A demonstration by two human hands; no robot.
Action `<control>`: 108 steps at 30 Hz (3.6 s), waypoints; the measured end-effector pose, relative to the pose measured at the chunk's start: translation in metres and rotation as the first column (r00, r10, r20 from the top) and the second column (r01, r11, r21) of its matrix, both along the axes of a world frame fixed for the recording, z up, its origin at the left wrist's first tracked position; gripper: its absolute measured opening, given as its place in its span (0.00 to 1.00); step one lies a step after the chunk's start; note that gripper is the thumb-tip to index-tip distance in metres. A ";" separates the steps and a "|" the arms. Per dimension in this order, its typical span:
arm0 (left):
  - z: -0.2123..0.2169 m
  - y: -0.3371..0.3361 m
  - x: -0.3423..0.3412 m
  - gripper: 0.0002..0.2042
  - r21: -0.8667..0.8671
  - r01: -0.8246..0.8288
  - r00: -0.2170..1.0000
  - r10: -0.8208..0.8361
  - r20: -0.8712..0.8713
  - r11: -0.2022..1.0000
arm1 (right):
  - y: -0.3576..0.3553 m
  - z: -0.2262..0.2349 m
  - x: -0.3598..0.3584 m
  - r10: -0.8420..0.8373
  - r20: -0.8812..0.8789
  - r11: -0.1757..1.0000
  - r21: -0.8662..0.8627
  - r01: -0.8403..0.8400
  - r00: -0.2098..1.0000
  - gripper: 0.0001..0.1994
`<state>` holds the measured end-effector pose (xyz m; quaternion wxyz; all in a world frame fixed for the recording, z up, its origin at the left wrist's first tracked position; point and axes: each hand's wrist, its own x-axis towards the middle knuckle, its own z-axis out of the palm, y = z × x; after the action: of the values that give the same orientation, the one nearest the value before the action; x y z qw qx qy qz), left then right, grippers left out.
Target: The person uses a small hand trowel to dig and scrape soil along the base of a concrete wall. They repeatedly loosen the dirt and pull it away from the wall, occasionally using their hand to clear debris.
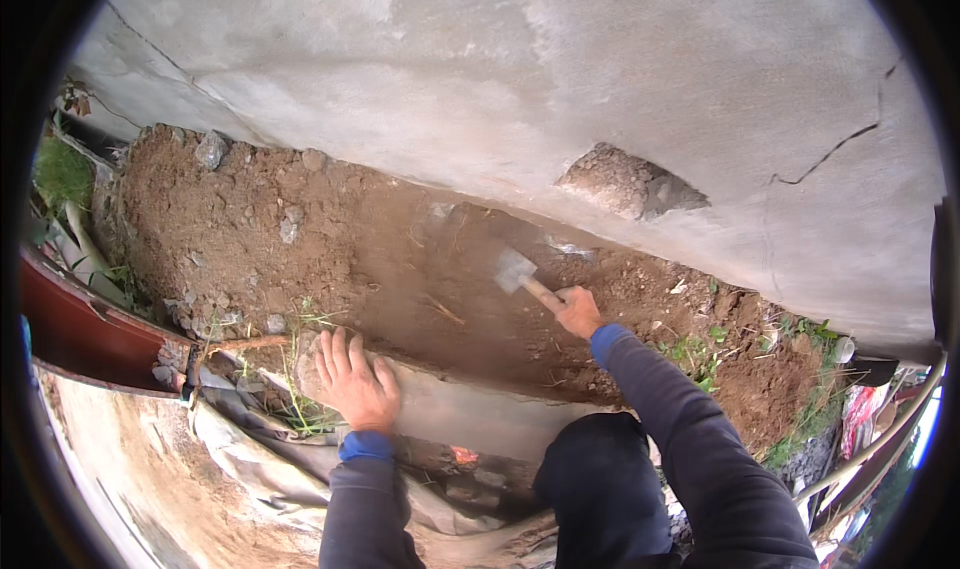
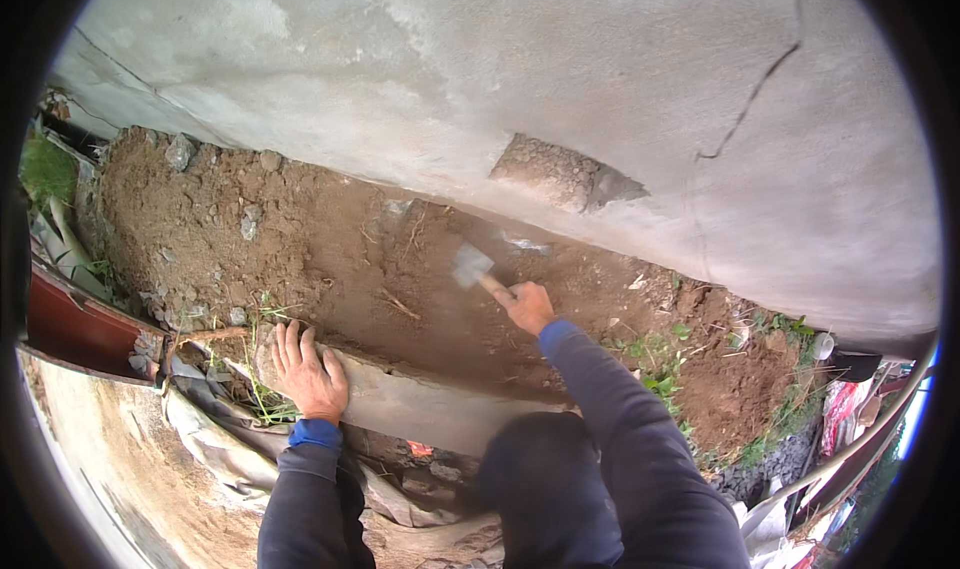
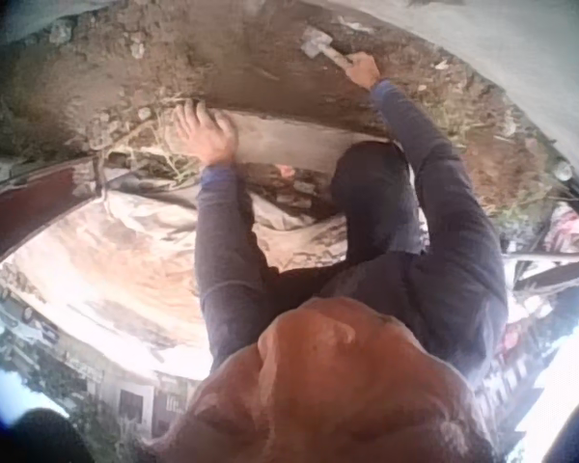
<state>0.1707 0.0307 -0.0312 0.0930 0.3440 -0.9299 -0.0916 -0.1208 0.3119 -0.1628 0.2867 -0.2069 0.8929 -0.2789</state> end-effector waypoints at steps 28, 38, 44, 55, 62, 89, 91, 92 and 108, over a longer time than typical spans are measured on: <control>-0.007 0.001 0.005 0.25 0.021 -0.006 0.999 0.007 -0.032 1.000 | 0.003 0.020 0.041 -0.065 0.086 0.988 -0.133 0.076 0.994 0.20; -0.002 0.000 0.007 0.25 0.065 -0.050 0.995 0.055 -0.083 0.997 | -0.063 0.229 0.044 0.279 0.136 0.951 -0.176 -0.254 0.951 0.13; 0.006 0.001 0.000 0.24 0.129 -0.081 0.991 0.094 -0.098 0.988 | -0.254 0.296 0.057 0.470 -0.075 0.782 -0.427 -0.454 0.879 0.15; -0.007 0.003 0.008 0.25 0.114 -0.054 0.996 0.062 -0.069 0.992 | 0.024 0.194 0.009 0.231 0.175 0.943 0.200 -0.265 0.957 0.16; -0.003 0.001 0.003 0.27 0.081 -0.045 0.998 0.049 -0.047 0.996 | -0.004 0.088 -0.023 0.349 0.146 0.814 0.443 -0.376 0.926 0.25; -0.003 0.001 0.000 0.28 0.054 -0.049 0.999 0.050 -0.004 0.997 | -0.022 0.013 0.028 0.352 -0.017 0.934 0.077 -0.350 0.936 0.22; -0.003 0.001 0.002 0.28 0.044 -0.071 0.997 0.071 -0.002 0.996 | -0.025 0.009 0.029 0.353 -0.033 0.928 0.141 -0.346 0.935 0.22; -0.003 0.000 0.003 0.28 0.051 -0.042 0.999 0.042 0.001 0.998 | -0.025 0.005 0.032 0.349 0.024 0.920 0.179 -0.348 0.937 0.21; -0.003 0.000 0.005 0.27 0.094 -0.052 0.998 0.053 -0.013 0.994 | -0.009 0.057 0.039 0.345 -0.088 0.924 0.205 -0.322 0.934 0.23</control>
<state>0.1756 0.0310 -0.0346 0.0866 0.3716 -0.9144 -0.1352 -0.0822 0.3025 -0.1056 0.2931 -0.3448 0.8826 -0.1273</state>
